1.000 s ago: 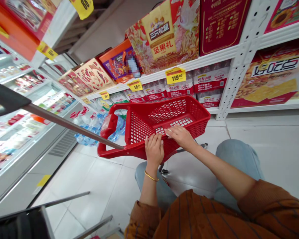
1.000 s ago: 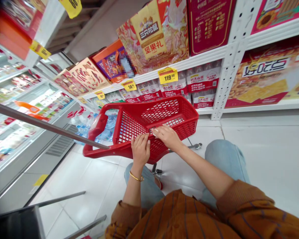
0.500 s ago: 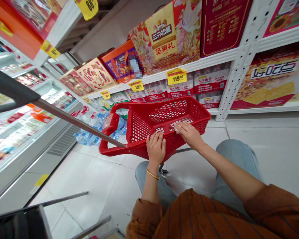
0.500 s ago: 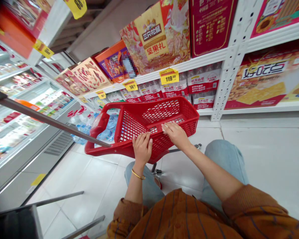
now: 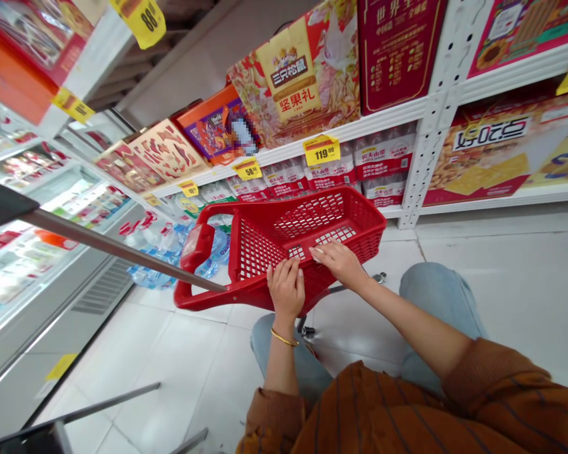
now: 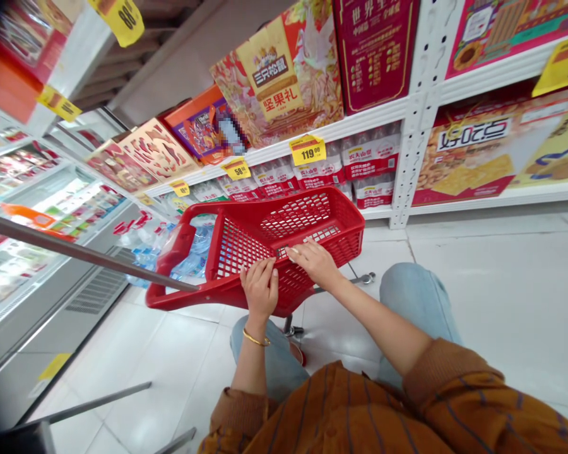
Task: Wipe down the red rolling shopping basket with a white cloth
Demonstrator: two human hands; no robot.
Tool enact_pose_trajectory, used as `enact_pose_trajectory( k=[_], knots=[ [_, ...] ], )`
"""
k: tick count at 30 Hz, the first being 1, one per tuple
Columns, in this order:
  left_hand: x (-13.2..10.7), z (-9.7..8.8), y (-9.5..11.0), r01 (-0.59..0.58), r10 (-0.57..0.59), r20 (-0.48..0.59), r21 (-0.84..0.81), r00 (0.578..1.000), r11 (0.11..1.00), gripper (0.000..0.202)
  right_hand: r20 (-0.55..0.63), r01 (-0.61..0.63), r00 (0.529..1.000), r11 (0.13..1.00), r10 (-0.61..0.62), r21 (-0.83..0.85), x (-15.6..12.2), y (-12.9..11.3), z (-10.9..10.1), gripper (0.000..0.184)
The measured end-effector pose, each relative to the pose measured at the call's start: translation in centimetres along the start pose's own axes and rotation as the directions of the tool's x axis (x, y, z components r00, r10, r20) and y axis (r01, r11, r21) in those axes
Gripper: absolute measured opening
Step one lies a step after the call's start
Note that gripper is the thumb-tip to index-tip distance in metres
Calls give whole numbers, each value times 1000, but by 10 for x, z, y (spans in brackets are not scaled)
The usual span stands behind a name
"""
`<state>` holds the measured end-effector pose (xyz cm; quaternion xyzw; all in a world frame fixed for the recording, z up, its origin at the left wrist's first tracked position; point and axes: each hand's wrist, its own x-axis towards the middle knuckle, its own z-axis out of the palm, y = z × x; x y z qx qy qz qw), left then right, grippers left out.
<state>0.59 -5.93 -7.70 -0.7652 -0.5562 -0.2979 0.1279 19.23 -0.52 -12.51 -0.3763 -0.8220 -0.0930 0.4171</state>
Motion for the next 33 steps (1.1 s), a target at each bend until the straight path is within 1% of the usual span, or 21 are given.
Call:
enact_pose_trajectory(
  k=[5,10,15,18,21,24,26,28,30,33],
  knots=[
    [-1,2,-3,-5,5,6,8,1000,1000,33,9,-18,1000,1000,18,18,-10,18,-3,38],
    [-1,1,-4,-7,7,19,12,1000,1000,32,7,-9,1000,1000,9,-29,-18,35,-8,35],
    [-1,-1,-8,-23,23,34,9,999,1000,33,78,-28,996,996,34,-86,-17,41,-15,32],
    [-1,-4,-11,-26,25,38,8,999,1000,32,94,-55,993,993,65,-107,-14,35,-15,32],
    [-1,-7,-11,-7,7,28,17,1000,1000,31,94,-70,992,989,83,-128,-10,22,-15,32],
    [-2,-7,-5,24,-24,-7,77,1000,997,33,104,-94,988,982,112,-163,-4,6,-17,32],
    [-1,-3,2,5,-4,-9,115,1000,993,37,99,-119,986,978,137,-173,-1,-4,-17,34],
    [0,4,12,-55,50,40,113,998,992,41,101,-127,984,976,146,-175,0,-12,-16,36],
    [1,12,20,-104,94,115,83,989,991,44,118,-108,985,979,130,-173,-1,-15,-13,37],
    [2,21,24,-74,64,151,61,986,995,43,129,-77,987,989,94,-127,-7,-13,-9,39]
  ],
)
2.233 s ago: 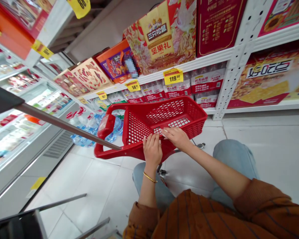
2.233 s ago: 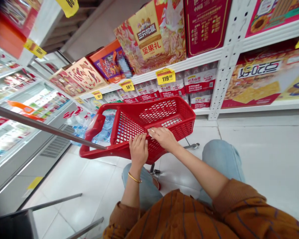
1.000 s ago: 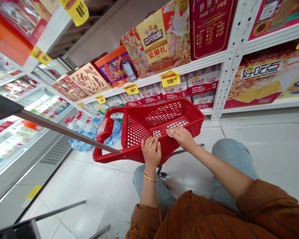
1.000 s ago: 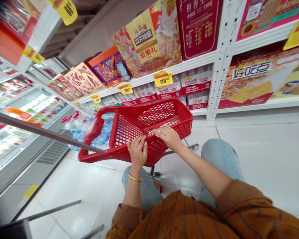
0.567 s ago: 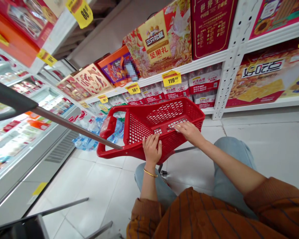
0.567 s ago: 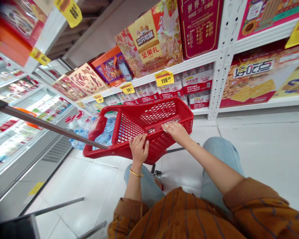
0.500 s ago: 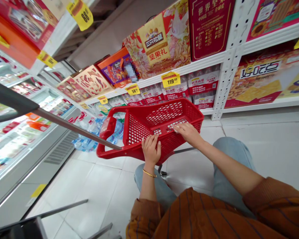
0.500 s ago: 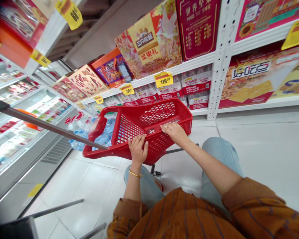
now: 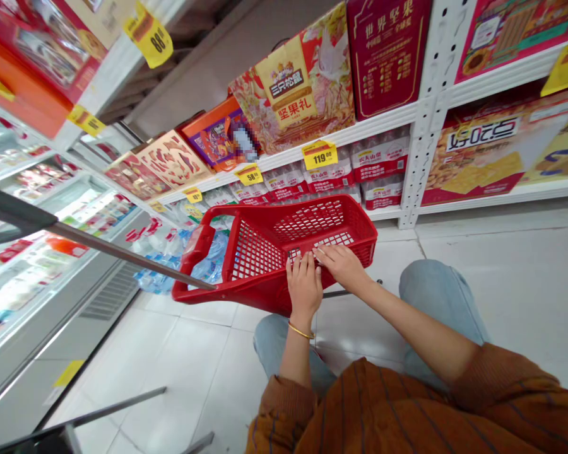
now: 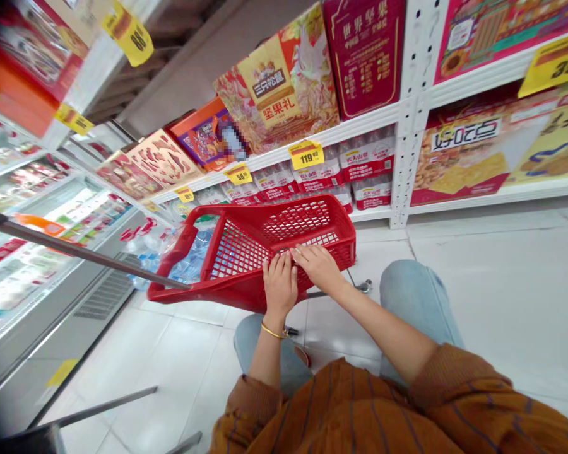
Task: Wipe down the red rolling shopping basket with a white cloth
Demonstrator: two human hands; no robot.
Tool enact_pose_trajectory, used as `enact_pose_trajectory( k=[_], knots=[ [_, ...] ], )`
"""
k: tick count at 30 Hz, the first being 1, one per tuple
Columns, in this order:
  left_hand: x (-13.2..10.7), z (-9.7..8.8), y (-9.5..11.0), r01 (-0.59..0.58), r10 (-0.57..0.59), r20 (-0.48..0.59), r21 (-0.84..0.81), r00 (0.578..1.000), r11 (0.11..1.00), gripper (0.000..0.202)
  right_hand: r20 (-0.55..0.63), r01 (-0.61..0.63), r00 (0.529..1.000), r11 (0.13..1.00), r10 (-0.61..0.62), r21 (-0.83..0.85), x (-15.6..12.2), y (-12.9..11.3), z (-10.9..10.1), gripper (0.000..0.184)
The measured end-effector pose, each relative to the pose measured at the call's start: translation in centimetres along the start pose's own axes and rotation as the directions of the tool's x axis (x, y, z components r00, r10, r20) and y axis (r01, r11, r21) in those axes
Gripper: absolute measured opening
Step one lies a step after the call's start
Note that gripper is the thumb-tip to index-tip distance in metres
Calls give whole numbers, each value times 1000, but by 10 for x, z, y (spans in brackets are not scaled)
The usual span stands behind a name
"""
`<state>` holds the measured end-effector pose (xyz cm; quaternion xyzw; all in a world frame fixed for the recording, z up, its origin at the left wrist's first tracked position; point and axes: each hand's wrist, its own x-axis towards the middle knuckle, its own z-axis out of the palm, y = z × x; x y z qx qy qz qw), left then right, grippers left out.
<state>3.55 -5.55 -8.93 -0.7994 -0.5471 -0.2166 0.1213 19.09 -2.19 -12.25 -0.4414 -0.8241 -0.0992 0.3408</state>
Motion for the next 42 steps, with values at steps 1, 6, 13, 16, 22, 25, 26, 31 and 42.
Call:
enact_pose_trajectory(
  k=[1,6,13,16,22,25,26,31,42],
  knots=[
    [0,2,-1,12,-12,1,-13,1000,1000,41,-6,8,1000,1000,-8,21,-1,2,1,40],
    [0,3,-11,1,1,13,-98,1000,995,35,-69,52,996,997,-48,52,-3,13,1,34],
    [1,1,-11,1,0,5,-137,1000,991,33,-116,49,992,997,-42,60,-12,33,-5,32],
    [1,1,-11,2,-1,5,-145,1000,989,34,-137,17,991,999,-13,30,-18,45,-8,31],
    [-1,7,-9,16,-18,-11,-157,1000,987,36,-112,-72,990,993,82,95,-11,36,-10,31],
    [-1,9,-10,3,-6,-18,-155,1000,988,39,-115,-14,993,994,27,111,-2,13,-1,34],
    [-1,9,-10,-1,-3,-20,-152,1000,988,39,-110,0,994,995,11,98,-1,6,3,36],
    [-2,9,-12,-4,1,-18,-148,1000,989,41,-119,-18,993,999,22,32,-3,-4,13,42],
    [0,6,-10,-13,9,-18,-191,1000,981,45,-110,17,994,1000,-15,19,-9,22,-1,35]
  ],
)
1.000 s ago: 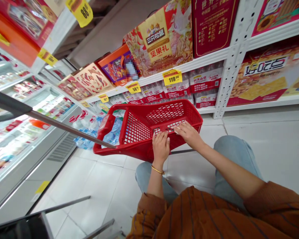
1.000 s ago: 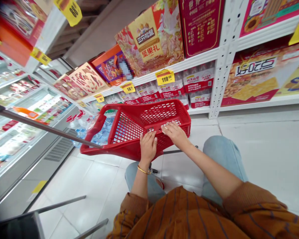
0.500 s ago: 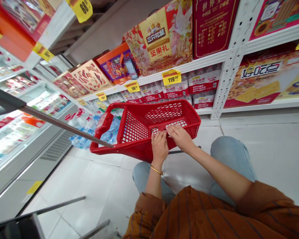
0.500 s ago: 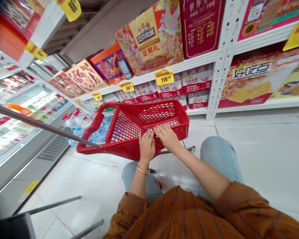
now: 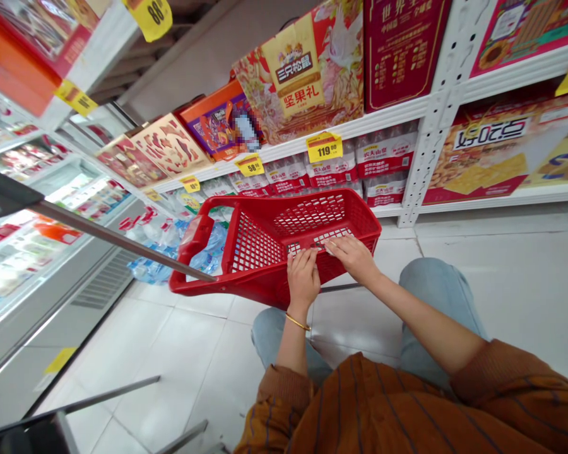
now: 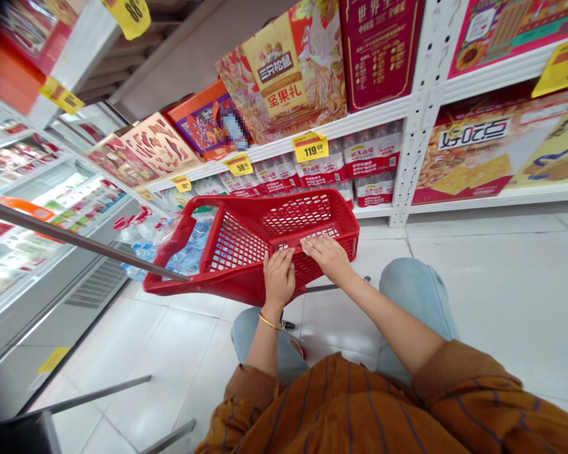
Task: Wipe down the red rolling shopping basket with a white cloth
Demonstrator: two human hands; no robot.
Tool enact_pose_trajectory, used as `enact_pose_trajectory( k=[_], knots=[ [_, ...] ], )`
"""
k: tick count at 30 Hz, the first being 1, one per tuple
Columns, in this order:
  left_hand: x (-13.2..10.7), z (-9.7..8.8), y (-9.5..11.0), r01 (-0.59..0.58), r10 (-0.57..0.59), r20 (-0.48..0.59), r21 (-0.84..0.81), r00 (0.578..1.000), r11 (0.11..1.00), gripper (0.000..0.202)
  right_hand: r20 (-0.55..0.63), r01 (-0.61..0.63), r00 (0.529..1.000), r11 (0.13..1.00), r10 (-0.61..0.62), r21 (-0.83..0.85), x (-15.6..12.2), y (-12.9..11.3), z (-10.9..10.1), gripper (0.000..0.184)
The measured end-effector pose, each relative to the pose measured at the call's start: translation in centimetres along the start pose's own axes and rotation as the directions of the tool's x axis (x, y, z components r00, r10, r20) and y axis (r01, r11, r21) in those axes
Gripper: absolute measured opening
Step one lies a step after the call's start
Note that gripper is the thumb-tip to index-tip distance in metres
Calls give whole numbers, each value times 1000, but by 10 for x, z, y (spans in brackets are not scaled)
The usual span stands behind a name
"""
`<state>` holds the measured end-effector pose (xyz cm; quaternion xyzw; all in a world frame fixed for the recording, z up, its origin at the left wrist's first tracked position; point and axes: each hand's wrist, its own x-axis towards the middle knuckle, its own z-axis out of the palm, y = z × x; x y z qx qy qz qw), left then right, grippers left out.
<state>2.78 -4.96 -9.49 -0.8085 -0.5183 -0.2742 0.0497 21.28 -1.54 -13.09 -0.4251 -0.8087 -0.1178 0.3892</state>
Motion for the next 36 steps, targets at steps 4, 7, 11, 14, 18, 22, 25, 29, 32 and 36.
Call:
enact_pose_trajectory(
  k=[4,7,11,14,18,22,25,29,32,36],
  knots=[
    [0,0,1,17,-17,-5,-5,1000,1000,44,-4,-74,997,997,74,-9,-11,20,-8,34],
    [-1,1,3,36,-37,-14,-19,999,999,43,-19,-173,984,984,174,40,-14,25,-9,35],
    [0,2,4,43,-44,-29,-35,999,998,42,-69,-220,970,965,232,144,-5,2,0,39],
    [0,2,3,31,-33,-35,-37,999,999,40,-3,-121,992,985,123,125,3,-21,8,41],
    [-1,0,1,23,-24,-15,-18,1000,1000,41,28,-70,997,997,69,32,6,-28,11,41],
    [-2,-1,-2,15,-15,6,-6,1000,1000,43,30,-23,999,1000,23,5,3,-12,4,36],
    [-2,-1,-3,16,-16,0,-10,1000,1000,44,14,-35,999,999,35,-5,-2,2,-2,34],
    [-1,0,-2,22,-23,-9,-17,1000,1000,43,5,-71,997,997,71,-6,-11,21,-7,35],
    [-1,-1,0,34,-35,-18,-33,999,999,42,6,-91,996,996,91,-13,-20,36,-8,35],
    [-1,0,0,42,-43,-32,-40,999,998,41,3,-139,990,990,139,14,-27,51,-12,35]
  ],
)
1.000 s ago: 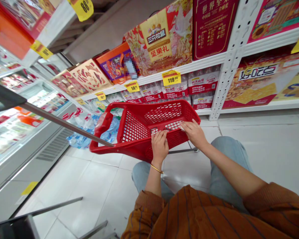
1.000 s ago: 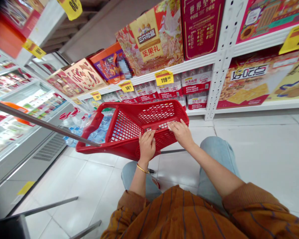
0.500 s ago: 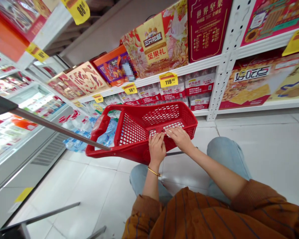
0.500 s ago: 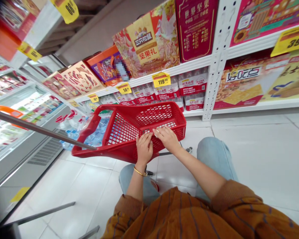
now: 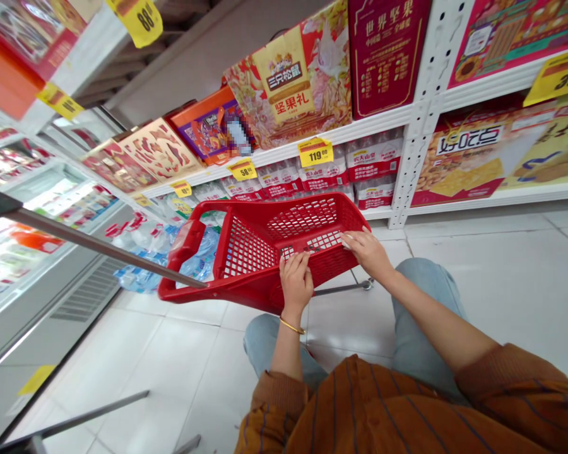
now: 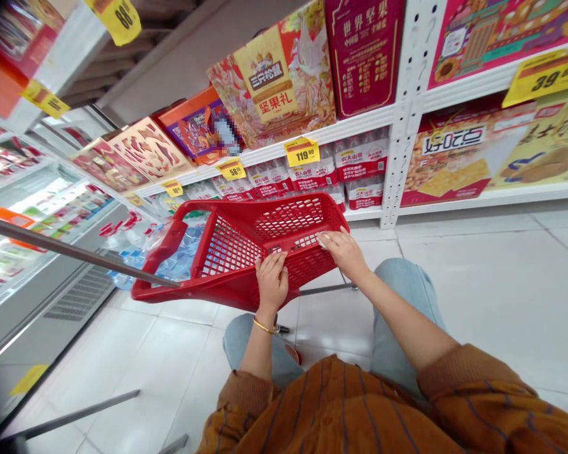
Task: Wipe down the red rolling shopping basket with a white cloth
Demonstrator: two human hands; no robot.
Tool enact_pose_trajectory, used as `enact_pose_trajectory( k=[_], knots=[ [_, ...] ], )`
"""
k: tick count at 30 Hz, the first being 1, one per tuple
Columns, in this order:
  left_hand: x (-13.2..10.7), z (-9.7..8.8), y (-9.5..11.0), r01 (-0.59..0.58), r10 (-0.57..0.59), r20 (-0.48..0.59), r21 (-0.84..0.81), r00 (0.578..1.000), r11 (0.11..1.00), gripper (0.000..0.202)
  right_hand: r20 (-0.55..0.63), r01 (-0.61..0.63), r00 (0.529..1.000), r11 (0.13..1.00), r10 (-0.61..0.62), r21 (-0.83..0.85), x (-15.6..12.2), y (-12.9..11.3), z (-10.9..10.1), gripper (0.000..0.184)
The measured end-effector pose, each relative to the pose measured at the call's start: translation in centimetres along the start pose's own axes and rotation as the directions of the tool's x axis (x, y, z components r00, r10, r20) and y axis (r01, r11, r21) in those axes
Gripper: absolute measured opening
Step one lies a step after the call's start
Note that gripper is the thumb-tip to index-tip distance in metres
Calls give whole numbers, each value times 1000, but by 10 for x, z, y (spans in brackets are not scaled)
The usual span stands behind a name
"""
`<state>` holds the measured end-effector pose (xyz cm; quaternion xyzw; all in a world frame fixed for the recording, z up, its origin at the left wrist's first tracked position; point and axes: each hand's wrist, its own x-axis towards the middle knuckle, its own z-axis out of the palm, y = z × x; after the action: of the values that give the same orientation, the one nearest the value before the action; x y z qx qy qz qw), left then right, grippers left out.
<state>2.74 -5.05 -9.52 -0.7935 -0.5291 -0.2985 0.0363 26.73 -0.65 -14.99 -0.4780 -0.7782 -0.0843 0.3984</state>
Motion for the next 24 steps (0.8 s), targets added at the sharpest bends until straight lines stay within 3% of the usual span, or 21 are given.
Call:
enact_pose_trajectory(
  k=[3,6,10,13,24],
  knots=[
    [1,1,0,2,-2,-11,1,1000,1000,36,-21,-33,999,998,34,44,3,-3,-1,34],
    [1,2,1,0,-1,-23,-8,1000,1000,32,-49,-46,998,997,50,69,9,-23,3,34],
    [1,1,3,4,-5,-41,-3,999,1000,30,0,62,998,996,-62,69,17,-56,13,37],
    [1,-1,2,2,-1,-27,14,1000,1000,31,31,73,997,996,-75,50,21,-64,17,38],
    [3,0,-2,-4,4,-12,5,1000,1000,34,43,-5,999,999,7,-46,5,-7,-1,34]
  ],
)
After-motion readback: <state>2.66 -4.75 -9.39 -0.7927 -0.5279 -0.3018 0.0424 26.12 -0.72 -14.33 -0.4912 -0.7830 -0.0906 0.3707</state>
